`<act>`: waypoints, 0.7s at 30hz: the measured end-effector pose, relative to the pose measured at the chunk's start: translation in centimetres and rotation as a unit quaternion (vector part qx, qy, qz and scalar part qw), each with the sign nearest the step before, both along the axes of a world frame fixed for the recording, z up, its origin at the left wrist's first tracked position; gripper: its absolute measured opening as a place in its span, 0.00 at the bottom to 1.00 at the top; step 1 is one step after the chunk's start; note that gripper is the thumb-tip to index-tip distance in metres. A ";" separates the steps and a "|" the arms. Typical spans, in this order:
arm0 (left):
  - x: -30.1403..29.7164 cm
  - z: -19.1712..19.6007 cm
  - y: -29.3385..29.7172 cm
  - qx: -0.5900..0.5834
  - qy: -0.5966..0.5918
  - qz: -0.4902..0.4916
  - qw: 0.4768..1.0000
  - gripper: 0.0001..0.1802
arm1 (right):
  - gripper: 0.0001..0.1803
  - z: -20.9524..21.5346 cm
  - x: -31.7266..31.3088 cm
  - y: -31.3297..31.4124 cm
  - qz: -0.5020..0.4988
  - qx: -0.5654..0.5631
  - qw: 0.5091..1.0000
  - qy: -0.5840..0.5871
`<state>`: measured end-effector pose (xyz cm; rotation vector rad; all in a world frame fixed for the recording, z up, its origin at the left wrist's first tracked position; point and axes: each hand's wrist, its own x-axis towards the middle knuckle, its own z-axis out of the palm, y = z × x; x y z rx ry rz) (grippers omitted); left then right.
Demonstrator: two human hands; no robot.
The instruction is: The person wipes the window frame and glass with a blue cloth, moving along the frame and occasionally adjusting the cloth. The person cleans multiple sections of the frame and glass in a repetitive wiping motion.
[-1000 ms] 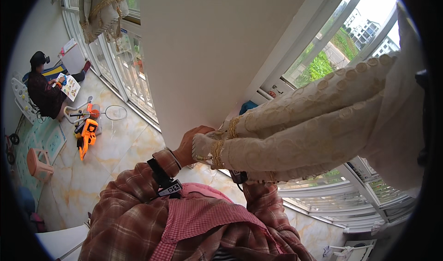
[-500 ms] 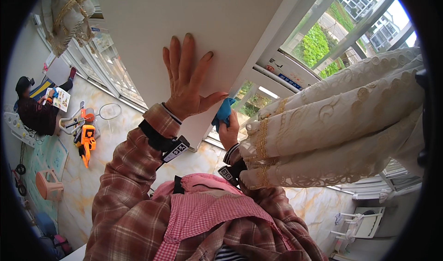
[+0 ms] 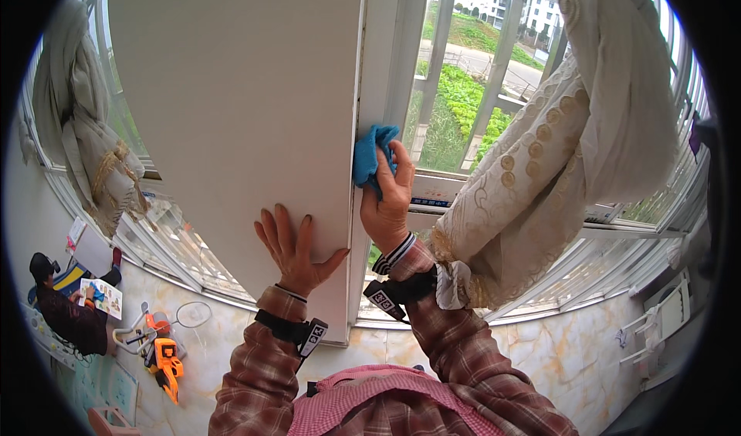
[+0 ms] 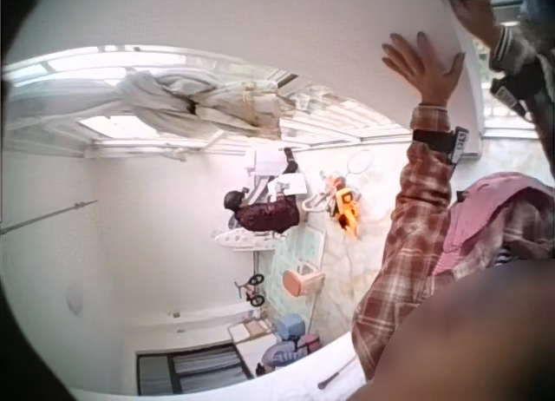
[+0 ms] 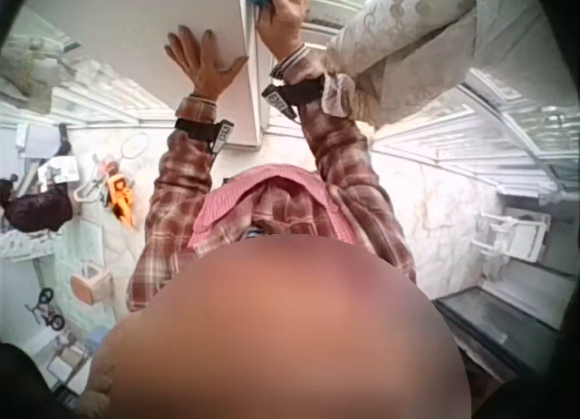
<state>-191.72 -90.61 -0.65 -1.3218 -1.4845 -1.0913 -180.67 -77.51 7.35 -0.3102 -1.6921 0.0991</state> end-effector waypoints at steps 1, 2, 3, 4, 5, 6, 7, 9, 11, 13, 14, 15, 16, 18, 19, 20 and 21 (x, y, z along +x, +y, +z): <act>-0.1 -0.1 0.1 0.007 0.006 -0.008 1.000 0.49 | 0.32 -0.1 -0.1 0.1 0.015 -0.002 1.000 0.020; -0.1 -0.1 0.1 -0.003 0.003 -0.006 1.000 0.49 | 0.32 -0.3 0.0 0.2 0.031 0.003 0.999 0.024; -0.2 -0.3 0.1 -0.006 0.002 -0.006 1.000 0.49 | 0.31 -0.6 0.1 0.3 0.059 0.034 0.996 0.055; -0.2 -0.4 0.1 -0.008 0.000 -0.008 1.000 0.50 | 0.31 -0.7 0.3 0.6 0.056 0.007 0.998 0.027; -0.2 -0.4 0.1 -0.009 -0.003 -0.010 1.000 0.50 | 0.30 -0.6 0.3 0.9 0.063 0.007 0.997 0.032; -0.3 -0.4 0.1 -0.012 0.008 -0.001 1.000 0.50 | 0.30 -0.1 0.3 1.4 0.073 0.010 0.996 0.046; -0.3 -0.4 0.1 -0.014 0.016 0.006 1.000 0.50 | 0.30 0.9 0.0 1.9 0.069 -0.004 0.996 0.060; -0.3 -0.3 0.2 -0.016 0.023 0.010 1.000 0.50 | 0.32 3.7 -1.1 2.7 0.076 -0.008 0.991 0.111; -0.3 -0.2 0.3 -0.006 0.019 0.011 1.000 0.50 | 0.34 7.8 -1.8 3.3 0.064 0.027 0.990 0.121; -0.2 -0.1 0.4 0.002 0.019 0.011 1.000 0.50 | 0.34 12.7 -2.3 3.3 0.055 0.077 0.988 0.125; -0.1 -0.1 0.4 0.000 0.018 0.012 1.000 0.50 | 0.32 15.2 -2.4 3.5 0.049 0.079 0.987 0.129; -0.1 -0.1 0.5 0.008 0.013 0.004 1.000 0.49 | 0.31 17.5 -2.5 3.7 0.059 0.103 0.983 0.138; -0.1 -0.1 0.5 0.012 0.008 -0.005 1.000 0.48 | 0.30 19.3 -2.6 3.9 0.071 0.106 0.981 0.145; -0.1 -0.2 0.5 0.010 0.009 -0.012 1.000 0.48 | 0.29 20.9 -2.8 4.2 0.068 0.108 0.983 0.135; -0.1 -0.2 0.5 0.004 0.015 -0.009 1.000 0.49 | 0.30 20.6 -3.0 4.3 0.080 0.077 0.986 0.128; -0.1 -0.3 0.5 0.013 0.021 -0.012 1.000 0.49 | 0.31 19.6 -3.1 4.3 0.088 0.071 0.986 0.124; -0.1 -0.3 0.5 0.004 0.024 0.003 1.000 0.49 | 0.33 18.1 -3.1 4.1 0.096 0.068 0.986 0.122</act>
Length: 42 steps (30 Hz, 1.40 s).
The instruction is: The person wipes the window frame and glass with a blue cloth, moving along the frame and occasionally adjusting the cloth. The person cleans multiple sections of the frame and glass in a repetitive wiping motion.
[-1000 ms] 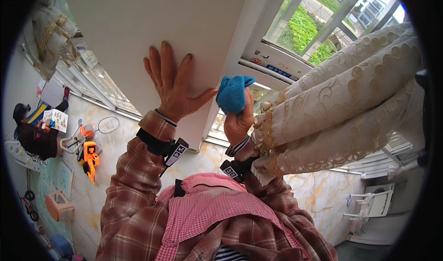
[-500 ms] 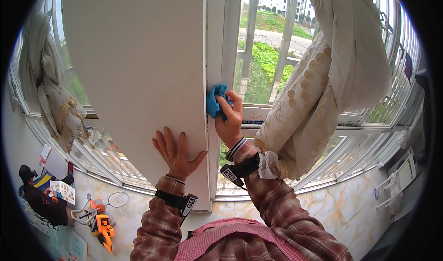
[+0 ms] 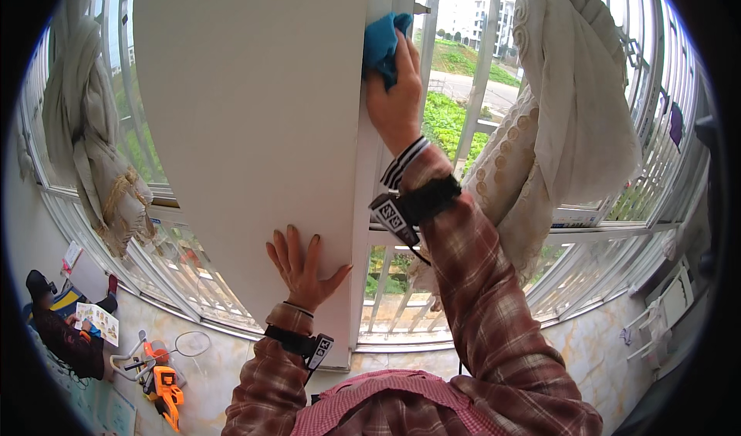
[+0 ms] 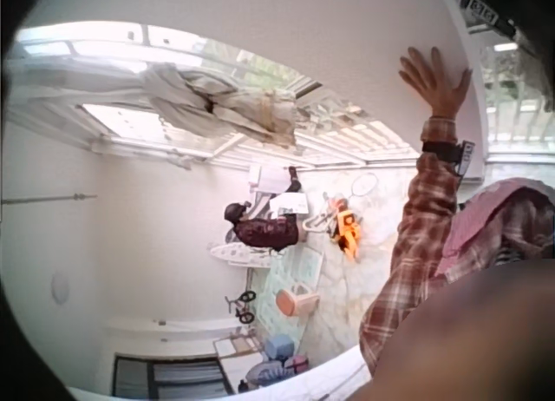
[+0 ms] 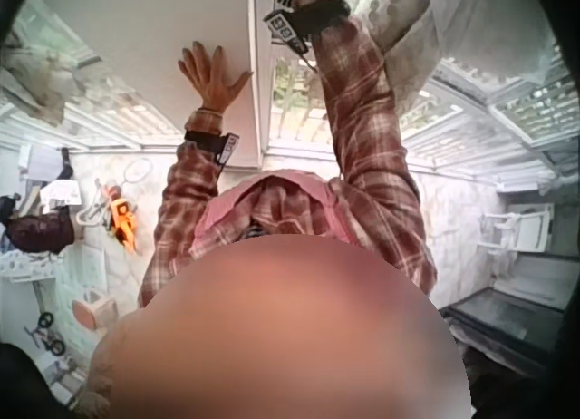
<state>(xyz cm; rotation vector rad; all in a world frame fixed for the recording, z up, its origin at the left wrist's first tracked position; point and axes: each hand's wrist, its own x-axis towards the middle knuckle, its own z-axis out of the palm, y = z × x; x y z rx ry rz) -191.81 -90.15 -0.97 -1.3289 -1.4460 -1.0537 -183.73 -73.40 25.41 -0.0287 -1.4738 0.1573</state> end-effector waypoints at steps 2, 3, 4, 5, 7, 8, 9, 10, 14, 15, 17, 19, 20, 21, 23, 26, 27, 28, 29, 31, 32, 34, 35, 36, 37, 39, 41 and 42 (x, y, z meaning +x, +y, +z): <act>0.0 -0.1 0.0 -0.001 0.004 0.010 1.000 0.50 | 0.34 -3.5 0.0 -0.2 -0.022 0.010 1.000 0.013; 0.0 -0.1 0.1 0.004 0.008 0.013 1.000 0.50 | 0.35 -5.8 0.2 -0.4 -0.029 0.005 1.000 0.003; -0.1 0.0 0.1 0.006 0.010 0.016 1.000 0.50 | 0.36 -8.2 0.6 -0.7 -0.008 -0.021 1.000 -0.008; -0.1 0.0 0.1 0.010 0.009 0.016 1.000 0.50 | 0.36 -10.5 1.0 -1.0 0.021 -0.045 0.998 -0.023; -0.2 0.1 0.2 0.005 0.013 0.023 1.000 0.50 | 0.36 -14.7 1.9 -1.6 0.003 -0.051 0.997 -0.060; -0.2 0.1 0.1 0.015 0.016 0.024 0.999 0.50 | 0.35 -16.6 2.4 -1.9 0.019 -0.070 0.995 -0.075; -0.3 0.1 0.1 0.008 0.014 0.026 1.000 0.50 | 0.33 -18.3 3.0 -2.1 0.020 -0.097 0.990 -0.098; -0.4 0.1 0.0 0.008 0.013 0.025 1.000 0.50 | 0.33 -19.8 3.5 -2.2 0.027 -0.100 0.988 -0.116; -0.6 0.0 -0.4 -0.012 0.004 0.030 0.999 0.50 | 0.36 -22.8 4.9 -2.8 0.084 -0.138 0.971 -0.178; -0.6 -0.1 -0.4 -0.005 0.005 0.021 1.000 0.50 | 0.37 -22.6 5.0 -2.7 0.109 -0.126 0.973 -0.163; -0.6 -0.2 -0.3 0.005 -0.024 0.004 1.000 0.50 | 0.37 -21.6 5.1 -2.6 0.141 -0.183 0.958 -0.172; -0.4 -0.1 -0.2 0.003 -0.011 0.012 1.000 0.49 | 0.36 -19.6 4.5 -2.6 0.136 -0.146 0.972 -0.128; -0.3 0.2 -0.4 0.002 -0.014 0.011 1.000 0.49 | 0.36 -18.4 4.3 -2.5 0.131 -0.124 0.977 -0.114; -0.1 0.6 -0.7 -0.003 -0.014 0.013 1.000 0.49 | 0.35 -17.2 4.0 -2.8 0.124 -0.118 0.979 -0.112; 0.6 1.7 -1.6 -0.027 -0.022 0.010 0.999 0.48 | 0.34 -15.0 3.9 -3.3 0.140 -0.058 0.986 -0.069; 2.2 3.4 -2.5 -0.046 -0.037 -0.004 0.998 0.47 | 0.37 -12.4 4.0 -4.3 0.200 -0.036 0.977 -0.060; 2.7 3.9 -2.6 -0.051 -0.039 -0.010 0.998 0.48 | 0.38 -11.6 3.8 -4.6 0.252 -0.057 0.964 -0.058; 3.3 4.3 -2.7 -0.049 -0.045 -0.020 0.998 0.49 | 0.40 -10.8 3.6 -4.6 0.282 -0.051 0.955 -0.076; 3.7 4.5 -2.4 -0.054 -0.042 -0.007 0.998 0.49 | 0.40 -10.0 3.1 -4.4 0.304 -0.037 0.949 -0.070; 3.9 4.9 -0.9 -0.064 -0.063 0.015 0.996 0.49 | 0.40 -9.1 2.5 -3.7 0.312 -0.022 0.947 -0.065; 3.9 5.0 -0.3 -0.042 -0.035 0.028 0.998 0.47 | 0.40 -9.4 2.3 -3.6 0.323 -0.024 0.943 -0.073; 3.5 5.1 0.6 -0.008 -0.004 0.044 0.999 0.46 | 0.39 -10.7 2.2 -3.4 0.332 -0.035 0.938 -0.090; 3.2 5.1 1.0 0.017 0.024 0.045 0.999 0.45 | 0.39 -12.0 2.5 -3.7 0.330 -0.057 0.938 -0.095; 3.0 5.0 1.2 0.023 0.013 0.057 0.998 0.43 | 0.39 -13.7 2.7 -4.3 0.335 -0.075 0.935 -0.085; 3.0 4.8 1.2 0.040 0.016 0.058 0.997 0.42 | 0.39 -15.7 3.1 -5.1 0.327 -0.108 0.934 -0.098; 2.8 4.5 1.1 0.037 0.011 0.065 0.997 0.41 | 0.40 -19.9 4.3 -6.7 0.337 -0.198 0.913 -0.122; 2.7 4.2 1.0 0.034 0.014 0.058 0.998 0.40 | 0.42 -23.3 5.5 -7.1 0.340 -0.268 0.884 -0.176; 2.6 4.1 1.0 0.034 0.014 0.059 0.998 0.40 | 0.43 -24.4 5.5 -7.4 0.356 -0.274 0.878 -0.167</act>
